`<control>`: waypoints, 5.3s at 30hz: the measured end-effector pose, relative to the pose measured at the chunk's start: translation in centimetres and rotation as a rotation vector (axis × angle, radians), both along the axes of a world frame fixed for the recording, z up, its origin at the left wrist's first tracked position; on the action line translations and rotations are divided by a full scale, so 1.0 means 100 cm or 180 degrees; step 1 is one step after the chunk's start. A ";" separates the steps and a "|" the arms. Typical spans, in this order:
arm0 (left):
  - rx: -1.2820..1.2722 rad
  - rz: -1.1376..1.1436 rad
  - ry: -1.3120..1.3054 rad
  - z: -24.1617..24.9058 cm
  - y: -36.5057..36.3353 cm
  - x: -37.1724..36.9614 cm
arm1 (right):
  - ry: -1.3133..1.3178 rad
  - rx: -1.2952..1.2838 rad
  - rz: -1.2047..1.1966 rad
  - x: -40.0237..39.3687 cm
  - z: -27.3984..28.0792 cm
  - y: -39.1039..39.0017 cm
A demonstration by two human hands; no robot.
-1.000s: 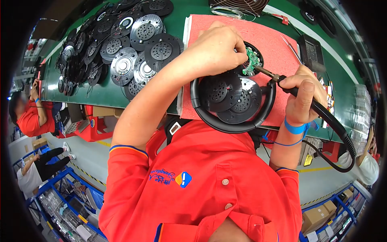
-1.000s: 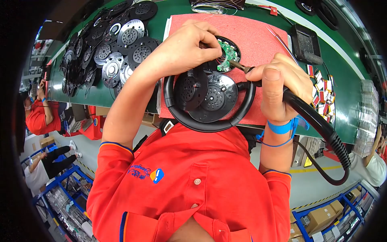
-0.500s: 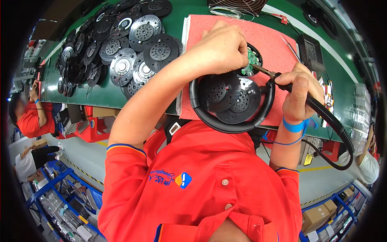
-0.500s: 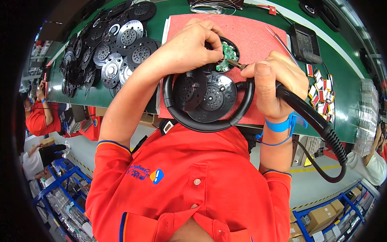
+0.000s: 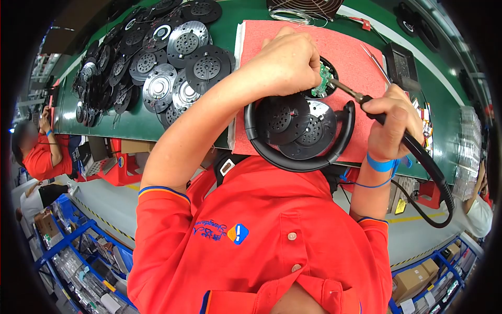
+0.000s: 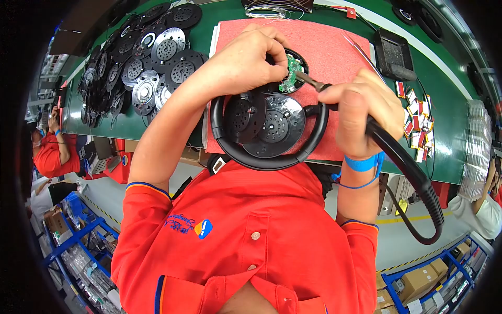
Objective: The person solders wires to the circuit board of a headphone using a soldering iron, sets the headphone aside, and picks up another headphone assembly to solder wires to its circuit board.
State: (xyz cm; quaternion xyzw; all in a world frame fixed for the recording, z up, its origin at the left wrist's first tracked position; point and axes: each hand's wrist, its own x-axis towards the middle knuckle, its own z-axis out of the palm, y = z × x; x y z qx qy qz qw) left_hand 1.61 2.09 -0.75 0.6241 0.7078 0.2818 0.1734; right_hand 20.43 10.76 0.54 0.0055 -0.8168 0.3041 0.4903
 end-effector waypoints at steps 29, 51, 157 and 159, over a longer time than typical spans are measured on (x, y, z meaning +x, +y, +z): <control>0.0026 -0.0208 0.1653 -0.038 0.073 -0.383 | -0.1981 0.0337 0.0037 0.110 0.048 -0.022; 0.1185 0.2594 0.0341 0.127 -0.183 -0.278 | -0.1462 0.0657 -0.1268 0.006 0.030 0.198; 0.1312 -0.0019 -0.1781 0.028 -0.026 0.040 | 0.0003 -0.1104 0.0033 -0.015 -0.010 -0.017; 0.1349 -0.0002 -0.1249 0.031 -0.027 0.034 | 0.0057 -0.1357 -0.0122 -0.020 -0.007 -0.022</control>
